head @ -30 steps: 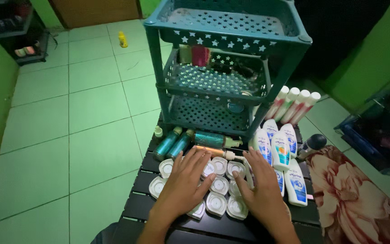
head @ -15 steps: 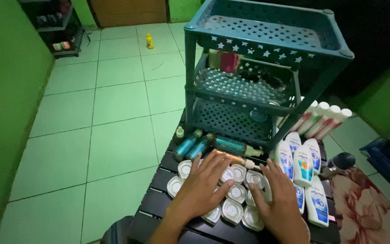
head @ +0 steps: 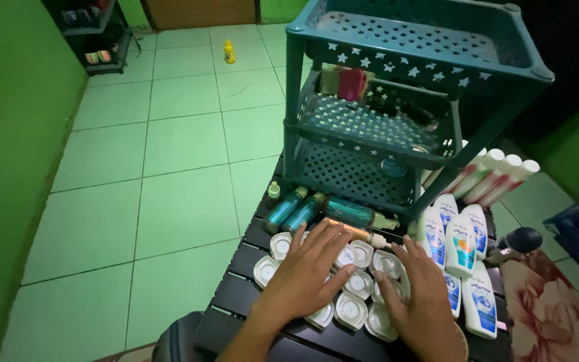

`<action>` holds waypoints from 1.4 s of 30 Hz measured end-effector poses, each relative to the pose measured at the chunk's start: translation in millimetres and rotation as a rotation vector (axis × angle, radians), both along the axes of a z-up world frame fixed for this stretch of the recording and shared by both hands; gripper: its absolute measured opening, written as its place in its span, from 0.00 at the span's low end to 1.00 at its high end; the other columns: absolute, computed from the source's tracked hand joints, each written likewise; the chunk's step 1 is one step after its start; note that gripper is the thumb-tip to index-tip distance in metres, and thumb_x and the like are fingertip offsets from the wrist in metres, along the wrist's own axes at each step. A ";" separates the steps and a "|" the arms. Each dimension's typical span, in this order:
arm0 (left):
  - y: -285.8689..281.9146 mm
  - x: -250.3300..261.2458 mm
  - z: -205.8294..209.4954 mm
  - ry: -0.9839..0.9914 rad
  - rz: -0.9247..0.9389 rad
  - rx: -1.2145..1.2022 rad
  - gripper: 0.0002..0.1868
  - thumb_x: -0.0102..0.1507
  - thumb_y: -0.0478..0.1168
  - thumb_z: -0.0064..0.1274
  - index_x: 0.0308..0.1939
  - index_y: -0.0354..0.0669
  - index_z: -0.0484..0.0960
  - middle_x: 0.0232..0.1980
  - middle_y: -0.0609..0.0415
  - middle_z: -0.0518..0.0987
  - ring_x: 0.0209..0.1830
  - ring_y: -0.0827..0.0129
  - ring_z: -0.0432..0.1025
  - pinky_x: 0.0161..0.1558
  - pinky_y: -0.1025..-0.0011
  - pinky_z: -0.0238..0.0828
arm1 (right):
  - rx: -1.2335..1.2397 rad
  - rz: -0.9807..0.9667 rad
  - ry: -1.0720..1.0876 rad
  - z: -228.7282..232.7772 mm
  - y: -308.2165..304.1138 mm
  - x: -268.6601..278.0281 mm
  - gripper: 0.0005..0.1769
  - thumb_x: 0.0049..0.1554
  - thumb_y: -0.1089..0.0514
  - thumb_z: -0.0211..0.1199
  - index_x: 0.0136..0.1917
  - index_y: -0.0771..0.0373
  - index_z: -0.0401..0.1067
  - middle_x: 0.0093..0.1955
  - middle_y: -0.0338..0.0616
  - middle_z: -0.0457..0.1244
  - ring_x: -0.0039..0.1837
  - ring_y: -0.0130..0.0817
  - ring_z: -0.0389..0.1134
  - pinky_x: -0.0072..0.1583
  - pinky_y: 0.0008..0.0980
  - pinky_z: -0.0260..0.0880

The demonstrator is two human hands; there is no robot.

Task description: The person removes small jars and bottles from a green plastic basket and arranges them on a black slatted table. They repeatedly open and close the jars, then place them in neat rows alongside other cosmetic bottles. The person also adjusts the basket and handles a small bottle with a dropper cap.

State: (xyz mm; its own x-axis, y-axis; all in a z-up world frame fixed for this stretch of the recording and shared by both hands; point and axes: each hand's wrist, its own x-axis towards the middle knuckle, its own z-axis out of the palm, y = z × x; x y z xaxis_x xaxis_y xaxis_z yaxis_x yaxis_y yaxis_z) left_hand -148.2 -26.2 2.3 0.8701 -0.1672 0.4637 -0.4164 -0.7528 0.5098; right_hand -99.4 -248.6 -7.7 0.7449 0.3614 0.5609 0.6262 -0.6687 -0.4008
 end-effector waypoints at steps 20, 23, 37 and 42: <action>-5.1 37.3 73.1 -0.259 0.026 0.191 0.34 0.69 0.52 0.48 0.73 0.33 0.64 0.76 0.37 0.64 0.79 0.40 0.53 0.73 0.43 0.45 | 0.229 0.047 0.123 67.2 -8.0 3.4 0.22 0.60 0.56 0.62 0.66 0.65 0.71 0.73 0.58 0.62 0.73 0.53 0.63 0.67 0.45 0.64; -2.8 72.1 122.9 -0.467 0.101 0.350 0.33 0.70 0.51 0.49 0.74 0.36 0.63 0.77 0.39 0.63 0.80 0.44 0.53 0.75 0.45 0.47 | 0.244 0.046 -0.023 107.6 -20.4 18.7 0.21 0.63 0.57 0.57 0.67 0.66 0.69 0.71 0.59 0.63 0.72 0.53 0.65 0.68 0.44 0.65; -15.3 143.3 177.4 -0.611 0.370 0.398 0.37 0.55 0.46 0.60 0.67 0.42 0.68 0.67 0.47 0.70 0.76 0.56 0.58 0.70 0.40 0.38 | 0.185 0.424 0.153 269.5 -6.8 255.4 0.31 0.66 0.45 0.37 0.68 0.66 0.70 0.76 0.56 0.61 0.78 0.51 0.58 0.76 0.43 0.53; -13.7 149.0 172.5 -0.609 0.373 0.393 0.39 0.54 0.45 0.61 0.68 0.43 0.68 0.66 0.48 0.69 0.75 0.56 0.58 0.72 0.36 0.33 | -0.085 0.407 0.255 283.3 29.8 282.4 0.34 0.67 0.42 0.32 0.71 0.58 0.70 0.74 0.52 0.63 0.76 0.49 0.61 0.75 0.42 0.55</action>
State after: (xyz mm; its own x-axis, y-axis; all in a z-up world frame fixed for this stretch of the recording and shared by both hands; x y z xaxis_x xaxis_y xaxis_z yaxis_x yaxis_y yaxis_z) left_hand 0.8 -39.9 174.9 0.5147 -0.1655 0.8413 -0.2220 -0.9735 -0.0557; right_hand 183.0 -218.8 275.6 0.6434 0.6884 0.3348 0.7328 -0.4273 -0.5296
